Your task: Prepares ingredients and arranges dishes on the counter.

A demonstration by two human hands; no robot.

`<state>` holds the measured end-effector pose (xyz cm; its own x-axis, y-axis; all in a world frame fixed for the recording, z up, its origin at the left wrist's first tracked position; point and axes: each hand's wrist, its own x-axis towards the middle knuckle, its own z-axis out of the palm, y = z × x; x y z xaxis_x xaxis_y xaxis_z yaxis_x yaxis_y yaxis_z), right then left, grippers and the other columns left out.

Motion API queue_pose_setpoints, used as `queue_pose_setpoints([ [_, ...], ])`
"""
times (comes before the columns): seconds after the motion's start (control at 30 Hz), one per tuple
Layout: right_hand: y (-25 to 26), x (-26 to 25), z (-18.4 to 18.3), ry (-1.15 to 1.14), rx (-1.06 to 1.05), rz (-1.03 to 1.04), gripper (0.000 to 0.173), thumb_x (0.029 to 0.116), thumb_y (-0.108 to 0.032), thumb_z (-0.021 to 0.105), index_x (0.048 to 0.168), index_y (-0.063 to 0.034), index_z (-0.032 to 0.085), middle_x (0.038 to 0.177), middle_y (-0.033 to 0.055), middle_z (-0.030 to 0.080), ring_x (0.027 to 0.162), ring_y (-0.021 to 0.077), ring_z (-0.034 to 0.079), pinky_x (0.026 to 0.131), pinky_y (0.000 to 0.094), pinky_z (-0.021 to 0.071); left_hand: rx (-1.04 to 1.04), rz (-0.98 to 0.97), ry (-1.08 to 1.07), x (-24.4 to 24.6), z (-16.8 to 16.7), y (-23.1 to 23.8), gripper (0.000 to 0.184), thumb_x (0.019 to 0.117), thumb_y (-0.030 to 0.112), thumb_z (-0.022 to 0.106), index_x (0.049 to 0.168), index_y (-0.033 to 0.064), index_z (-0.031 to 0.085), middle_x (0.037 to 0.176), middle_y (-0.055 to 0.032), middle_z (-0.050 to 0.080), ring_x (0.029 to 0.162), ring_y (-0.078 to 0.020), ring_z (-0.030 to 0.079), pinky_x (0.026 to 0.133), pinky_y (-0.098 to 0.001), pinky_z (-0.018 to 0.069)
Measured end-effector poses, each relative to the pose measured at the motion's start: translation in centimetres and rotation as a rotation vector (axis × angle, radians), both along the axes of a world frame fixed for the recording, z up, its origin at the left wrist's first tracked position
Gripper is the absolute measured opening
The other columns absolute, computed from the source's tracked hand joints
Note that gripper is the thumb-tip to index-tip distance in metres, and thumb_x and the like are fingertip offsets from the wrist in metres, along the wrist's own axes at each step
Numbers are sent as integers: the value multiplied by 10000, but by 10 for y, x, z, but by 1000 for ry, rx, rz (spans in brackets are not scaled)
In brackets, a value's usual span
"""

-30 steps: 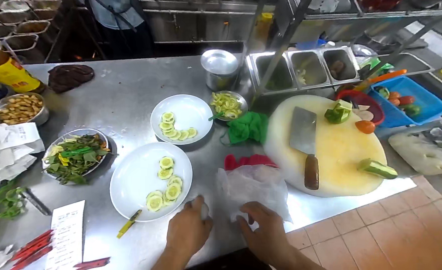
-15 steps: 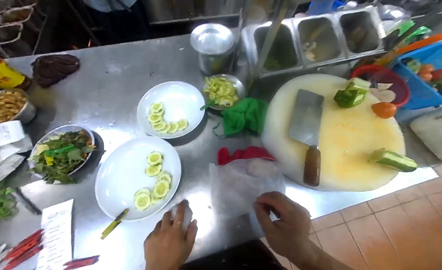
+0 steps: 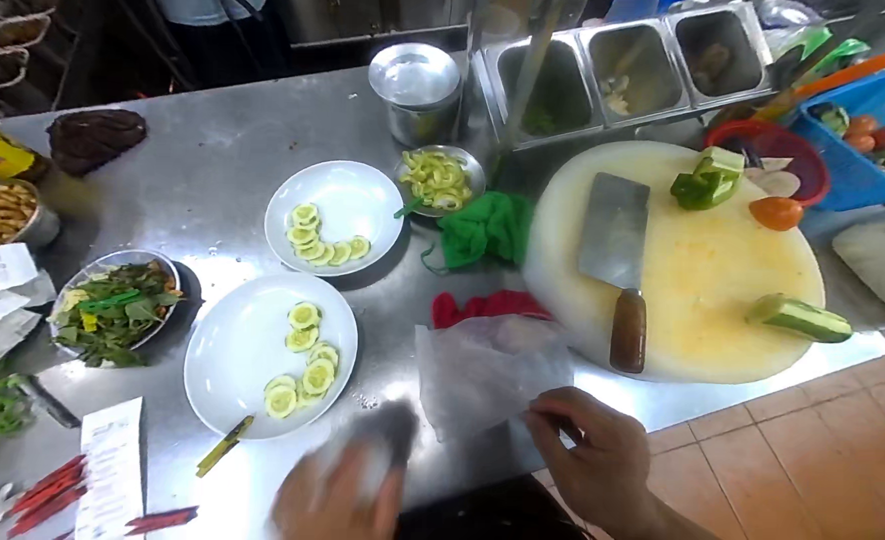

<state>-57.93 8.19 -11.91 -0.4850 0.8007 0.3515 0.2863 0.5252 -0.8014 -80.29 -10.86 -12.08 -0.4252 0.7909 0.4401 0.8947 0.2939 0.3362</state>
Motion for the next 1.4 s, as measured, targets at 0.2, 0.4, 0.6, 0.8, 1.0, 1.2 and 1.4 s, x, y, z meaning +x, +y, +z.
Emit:
queue_pose_setpoints([
  [0.2,-2,7,-1,-26,-13,30,113,926,-186,675,898,-93,734,798,-32,703,648,0,616,547,168,531,-356,36,123,-1,-78,5,656,967,654,433,1416,221,638,969,-117,706,763,-311,681,510,-444,511],
  [0.4,-1,-1,-1,-20,-44,30,110,919,-185,675,887,-98,735,779,-41,693,626,-15,593,526,149,502,-183,1,-298,4,-52,11,633,836,435,663,1297,3,687,805,-93,748,582,-186,680,526,-402,575],
  [0.6,-2,2,-8,-22,-92,36,113,917,-201,679,888,-109,739,765,-60,683,626,-25,591,521,145,501,-372,192,-1036,-2,-26,4,455,1014,263,490,1428,84,551,733,-52,703,519,-171,659,466,-392,582],
  [0.8,-4,2,-10,7,-118,42,104,914,-192,682,888,-108,738,760,-59,681,622,-19,590,518,147,498,-464,140,-114,12,-23,5,908,890,840,362,1420,152,627,1077,-150,722,835,-343,703,568,-521,556],
  [1.0,-10,0,-11,17,-131,76,103,913,-179,681,897,-93,735,780,-35,691,631,3,604,527,166,515,-431,-71,-24,30,-48,36,556,856,533,624,1268,174,731,957,-101,740,753,-311,727,529,-483,569],
  [1.2,-7,4,-12,39,-206,69,87,905,-168,695,911,-94,740,786,-38,695,633,8,616,526,176,531,-167,-7,-1268,-2,-21,34,437,888,162,658,1294,59,531,865,-82,695,626,-185,678,534,-352,598],
  [1.4,-2,7,-12,75,-316,52,74,887,-158,708,913,-97,741,758,-43,698,599,23,625,509,191,542,301,-531,-2112,-34,-10,21,621,971,203,652,1530,277,394,1155,-235,647,1003,-411,677,826,-529,598],
])
